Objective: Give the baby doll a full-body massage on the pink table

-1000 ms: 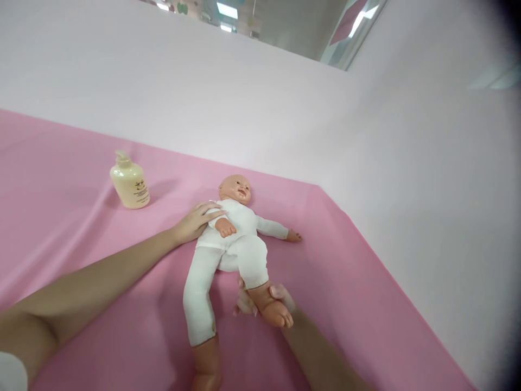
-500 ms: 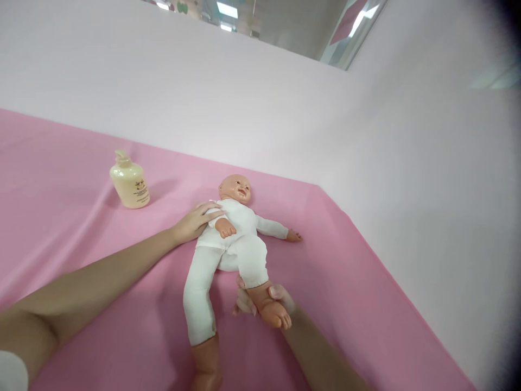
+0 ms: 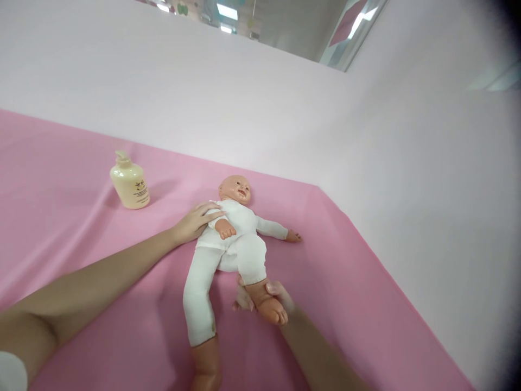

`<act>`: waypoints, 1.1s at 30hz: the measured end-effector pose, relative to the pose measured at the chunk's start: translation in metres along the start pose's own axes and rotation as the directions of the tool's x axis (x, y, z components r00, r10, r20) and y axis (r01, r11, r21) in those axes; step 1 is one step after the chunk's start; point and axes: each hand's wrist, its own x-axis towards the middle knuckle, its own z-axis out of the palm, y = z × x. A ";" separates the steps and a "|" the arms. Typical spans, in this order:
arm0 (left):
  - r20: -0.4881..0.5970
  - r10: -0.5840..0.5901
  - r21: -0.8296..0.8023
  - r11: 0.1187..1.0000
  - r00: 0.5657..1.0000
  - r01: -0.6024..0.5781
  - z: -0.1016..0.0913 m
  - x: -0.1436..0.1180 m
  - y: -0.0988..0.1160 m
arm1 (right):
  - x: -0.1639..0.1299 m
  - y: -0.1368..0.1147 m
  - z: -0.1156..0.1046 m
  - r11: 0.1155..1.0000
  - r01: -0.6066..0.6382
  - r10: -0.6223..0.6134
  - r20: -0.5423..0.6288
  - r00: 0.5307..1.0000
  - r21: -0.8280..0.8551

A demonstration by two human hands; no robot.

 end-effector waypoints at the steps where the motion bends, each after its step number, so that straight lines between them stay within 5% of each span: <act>1: -0.002 -0.001 -0.003 1.000 1.000 0.001 0.000 0.000 0.000 | 0.000 -0.001 0.002 1.000 0.006 -0.005 -0.035 0.999 0.007; 5: -0.025 0.031 -0.002 1.000 0.999 -0.031 0.000 0.000 0.000 | 0.000 -0.003 0.011 0.999 0.021 -0.014 -0.205 0.979 0.035; 10: -0.016 0.037 0.000 0.999 0.999 -0.037 0.000 0.000 0.001 | 0.002 -0.003 0.014 0.999 0.040 -0.036 -0.272 0.962 0.011; 19: -0.085 -0.217 -0.218 0.956 0.973 0.194 0.001 0.002 0.002 | 0.002 0.002 0.008 0.993 -0.094 0.093 -0.022 0.995 -0.068; 27: -0.189 -0.624 -0.536 0.712 0.758 0.453 0.010 0.000 -0.010 | 0.001 0.000 0.010 0.979 -0.189 0.193 0.054 0.980 -0.070; 33: -0.236 -0.762 -0.694 0.567 0.604 0.444 0.015 -0.003 -0.026 | 0.003 -0.008 0.017 0.874 -0.458 0.485 0.232 0.843 -0.163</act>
